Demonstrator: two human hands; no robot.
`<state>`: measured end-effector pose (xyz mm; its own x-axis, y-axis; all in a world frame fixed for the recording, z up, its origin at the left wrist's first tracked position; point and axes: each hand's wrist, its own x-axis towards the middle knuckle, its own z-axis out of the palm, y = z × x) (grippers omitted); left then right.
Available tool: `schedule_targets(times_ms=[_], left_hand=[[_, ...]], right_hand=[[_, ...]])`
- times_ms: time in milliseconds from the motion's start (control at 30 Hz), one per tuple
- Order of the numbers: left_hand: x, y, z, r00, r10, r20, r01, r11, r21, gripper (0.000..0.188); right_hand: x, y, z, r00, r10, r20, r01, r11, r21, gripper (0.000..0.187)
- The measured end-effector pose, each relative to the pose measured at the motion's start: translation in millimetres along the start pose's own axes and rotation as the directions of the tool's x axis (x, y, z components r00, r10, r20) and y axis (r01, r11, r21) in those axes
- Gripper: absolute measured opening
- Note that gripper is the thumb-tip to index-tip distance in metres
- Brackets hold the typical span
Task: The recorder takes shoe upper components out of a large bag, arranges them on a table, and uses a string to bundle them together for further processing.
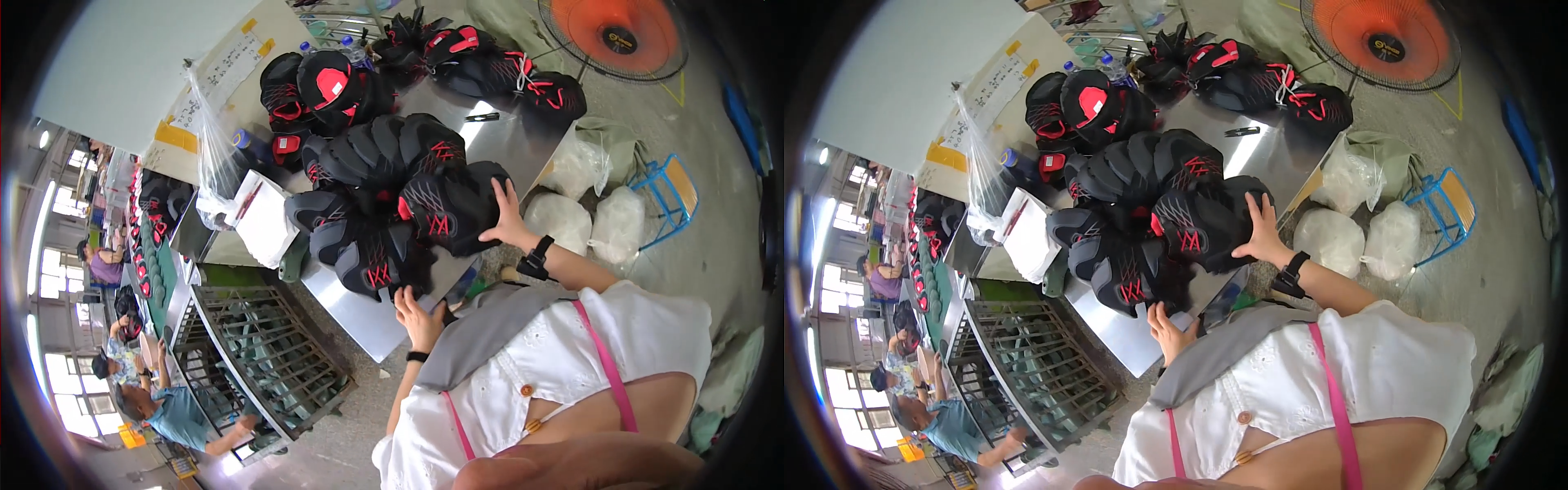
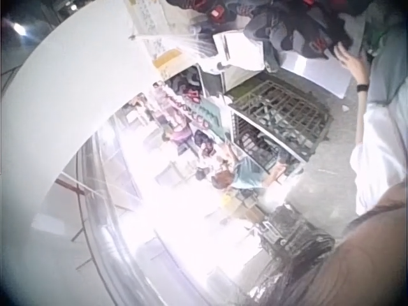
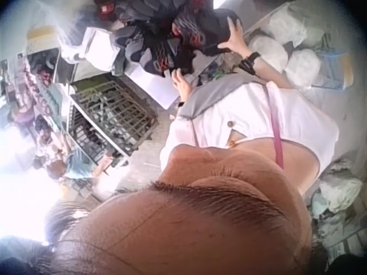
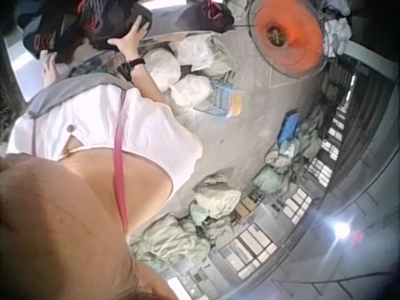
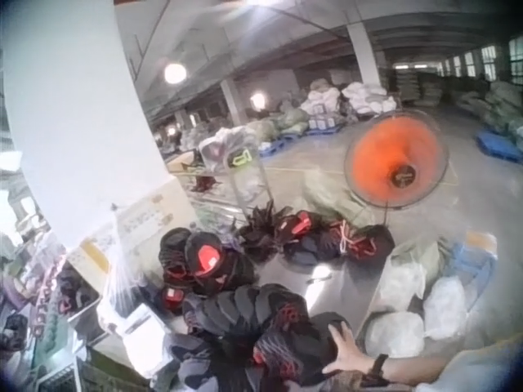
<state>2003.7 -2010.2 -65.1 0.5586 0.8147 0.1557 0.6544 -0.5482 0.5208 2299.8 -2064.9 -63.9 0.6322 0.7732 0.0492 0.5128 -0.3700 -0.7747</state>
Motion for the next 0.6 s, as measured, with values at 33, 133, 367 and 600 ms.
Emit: schedule_targets(times_ms=[33,133,367,600], left_hand=[[5.6,-3.2,12.1,0.990,-0.101,-0.094,0.093,0.992,-0.090,0.080],[24.6,-14.7,24.4,0.973,-0.181,-0.146,0.171,0.982,-0.082,0.058],[46.2,62.9,-33.1,1.000,-0.003,0.012,0.005,0.982,-0.187,0.036],[38.1,-1.4,-103.3,0.944,-0.307,0.122,0.325,0.928,-0.183,0.045]], right_hand=[[9.0,6.0,-1.1,1.000,-0.018,0.008,0.018,1.000,0.002,0.116],[33.2,33.7,-7.6,0.957,0.285,0.043,-0.234,0.683,0.692,0.106],[54.9,40.4,-30.5,0.906,0.369,0.206,-0.414,0.681,0.604,0.094],[129.6,30.1,-82.6,0.877,-0.480,-0.018,0.463,0.834,0.299,0.049]])
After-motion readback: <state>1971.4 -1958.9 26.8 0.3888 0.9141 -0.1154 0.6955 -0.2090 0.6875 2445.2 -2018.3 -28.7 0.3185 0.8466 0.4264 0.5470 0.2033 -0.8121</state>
